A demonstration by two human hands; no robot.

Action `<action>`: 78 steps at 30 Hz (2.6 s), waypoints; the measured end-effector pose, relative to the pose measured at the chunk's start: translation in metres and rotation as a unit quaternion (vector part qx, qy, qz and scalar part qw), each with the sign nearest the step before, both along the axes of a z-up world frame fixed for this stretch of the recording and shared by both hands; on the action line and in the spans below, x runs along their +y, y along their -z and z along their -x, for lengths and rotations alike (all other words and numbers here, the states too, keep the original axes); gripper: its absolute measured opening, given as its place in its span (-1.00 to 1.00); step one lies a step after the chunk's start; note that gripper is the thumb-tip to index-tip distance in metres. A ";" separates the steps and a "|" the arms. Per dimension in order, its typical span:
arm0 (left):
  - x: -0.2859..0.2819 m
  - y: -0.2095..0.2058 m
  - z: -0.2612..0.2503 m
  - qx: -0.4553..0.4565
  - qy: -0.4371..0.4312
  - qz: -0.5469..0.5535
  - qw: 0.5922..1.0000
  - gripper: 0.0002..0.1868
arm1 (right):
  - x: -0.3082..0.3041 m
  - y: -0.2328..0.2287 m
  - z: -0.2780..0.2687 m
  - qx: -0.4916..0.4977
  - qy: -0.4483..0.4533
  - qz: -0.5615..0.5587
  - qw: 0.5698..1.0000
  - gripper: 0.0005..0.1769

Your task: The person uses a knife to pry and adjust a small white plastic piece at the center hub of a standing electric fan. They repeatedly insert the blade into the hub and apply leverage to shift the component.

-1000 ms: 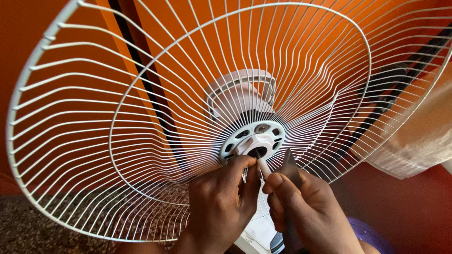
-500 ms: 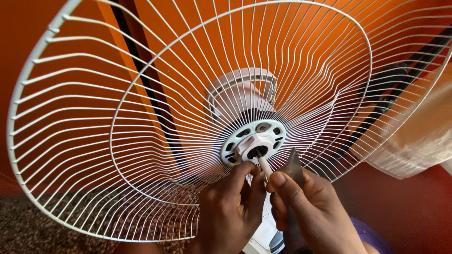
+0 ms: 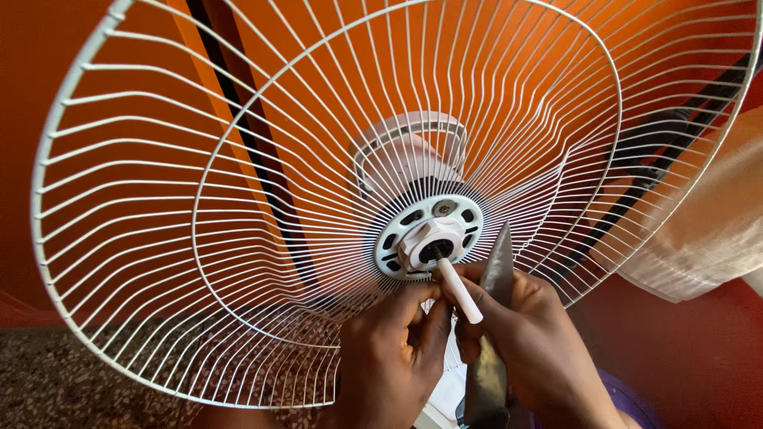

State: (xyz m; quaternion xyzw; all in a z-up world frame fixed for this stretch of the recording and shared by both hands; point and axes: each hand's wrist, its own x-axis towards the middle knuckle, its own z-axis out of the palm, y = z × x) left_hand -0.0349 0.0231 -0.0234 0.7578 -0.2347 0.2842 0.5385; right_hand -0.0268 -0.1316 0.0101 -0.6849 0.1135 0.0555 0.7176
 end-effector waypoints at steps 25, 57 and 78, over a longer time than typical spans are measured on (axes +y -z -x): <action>0.063 -0.009 -0.007 0.009 0.066 0.015 0.998 -0.74 | 0.055 -0.031 0.015 -0.093 0.145 0.202 0.964 -0.67; 0.038 -0.021 0.010 0.053 -0.014 0.012 0.998 -0.70 | 0.039 0.039 0.019 -0.117 0.020 0.065 0.991 -0.79; 0.018 0.002 0.019 0.201 0.006 0.011 0.980 -0.83 | 0.005 0.040 0.025 -0.019 -0.065 0.123 0.990 -0.62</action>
